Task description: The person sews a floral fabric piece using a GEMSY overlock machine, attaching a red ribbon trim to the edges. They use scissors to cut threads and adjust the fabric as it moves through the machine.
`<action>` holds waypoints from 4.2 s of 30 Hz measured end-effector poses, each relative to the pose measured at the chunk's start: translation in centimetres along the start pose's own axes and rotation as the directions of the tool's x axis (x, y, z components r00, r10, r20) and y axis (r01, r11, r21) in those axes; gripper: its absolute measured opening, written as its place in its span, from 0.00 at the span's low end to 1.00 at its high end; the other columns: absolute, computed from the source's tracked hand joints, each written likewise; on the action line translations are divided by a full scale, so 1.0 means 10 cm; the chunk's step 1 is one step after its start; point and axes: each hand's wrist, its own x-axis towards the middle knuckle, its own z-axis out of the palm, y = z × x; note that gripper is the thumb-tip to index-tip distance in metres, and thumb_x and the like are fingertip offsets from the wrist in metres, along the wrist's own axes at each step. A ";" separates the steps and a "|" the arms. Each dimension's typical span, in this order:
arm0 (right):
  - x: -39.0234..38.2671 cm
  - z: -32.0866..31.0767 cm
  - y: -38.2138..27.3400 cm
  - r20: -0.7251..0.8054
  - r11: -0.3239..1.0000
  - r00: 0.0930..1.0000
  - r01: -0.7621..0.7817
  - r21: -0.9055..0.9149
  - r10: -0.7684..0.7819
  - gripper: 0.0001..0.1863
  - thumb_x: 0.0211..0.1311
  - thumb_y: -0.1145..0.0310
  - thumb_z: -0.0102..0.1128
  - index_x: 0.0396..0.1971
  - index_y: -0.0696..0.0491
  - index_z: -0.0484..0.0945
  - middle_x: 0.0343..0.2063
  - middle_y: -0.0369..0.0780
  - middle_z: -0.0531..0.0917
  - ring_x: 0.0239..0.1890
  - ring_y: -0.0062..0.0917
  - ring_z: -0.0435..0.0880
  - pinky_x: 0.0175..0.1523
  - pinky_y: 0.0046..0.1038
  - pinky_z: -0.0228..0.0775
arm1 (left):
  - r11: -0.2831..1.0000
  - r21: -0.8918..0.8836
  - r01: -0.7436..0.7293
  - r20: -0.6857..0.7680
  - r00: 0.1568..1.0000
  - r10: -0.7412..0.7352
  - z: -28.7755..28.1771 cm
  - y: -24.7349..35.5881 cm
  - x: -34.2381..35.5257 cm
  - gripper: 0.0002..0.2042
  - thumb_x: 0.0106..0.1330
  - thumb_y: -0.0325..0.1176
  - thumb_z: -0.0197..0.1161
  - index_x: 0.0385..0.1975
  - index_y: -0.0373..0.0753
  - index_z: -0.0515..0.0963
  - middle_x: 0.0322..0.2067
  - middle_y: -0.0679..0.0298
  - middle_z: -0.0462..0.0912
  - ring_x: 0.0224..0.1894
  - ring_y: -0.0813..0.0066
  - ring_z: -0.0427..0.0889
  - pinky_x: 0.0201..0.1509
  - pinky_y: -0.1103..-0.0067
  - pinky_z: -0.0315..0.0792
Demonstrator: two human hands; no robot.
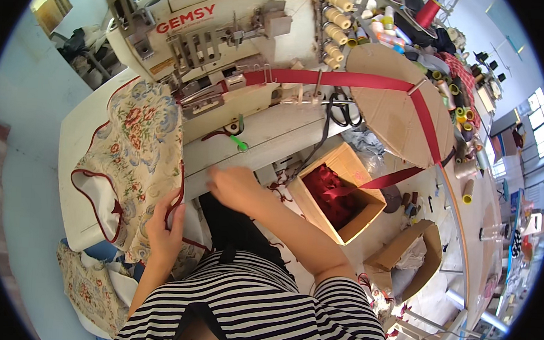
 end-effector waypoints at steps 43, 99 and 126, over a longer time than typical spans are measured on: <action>-0.37 -2.18 1.23 -0.669 0.785 0.737 -0.469 -0.404 0.095 0.13 0.56 0.75 0.50 0.41 0.50 0.74 0.40 0.41 0.78 0.38 0.42 0.79 0.41 0.38 0.71 | 0.988 0.035 -0.150 -0.034 0.988 0.151 0.03 -0.08 0.04 0.12 0.55 0.24 0.63 0.40 0.36 0.76 0.25 0.55 0.81 0.24 0.62 0.81 0.28 0.77 0.72; -0.17 -0.42 0.27 -0.226 0.969 0.953 -0.227 -0.095 0.201 0.09 0.60 0.68 0.49 0.38 0.55 0.68 0.19 0.47 0.79 0.25 0.43 0.79 0.30 0.41 0.68 | 0.847 0.327 -0.419 0.183 0.907 0.378 0.36 0.13 0.40 0.11 0.48 0.22 0.56 0.33 0.42 0.73 0.48 0.61 0.71 0.56 0.63 0.69 0.63 0.58 0.53; -0.12 -0.36 -0.07 -0.267 0.816 0.944 -0.006 0.578 0.196 0.16 0.63 0.73 0.46 0.51 0.50 0.68 0.27 0.46 0.77 0.24 0.33 0.73 0.33 0.27 0.66 | 0.799 0.399 -0.449 0.174 0.893 0.415 0.27 -0.08 0.72 0.11 0.48 0.22 0.54 0.34 0.38 0.70 0.48 0.57 0.71 0.55 0.60 0.69 0.64 0.61 0.55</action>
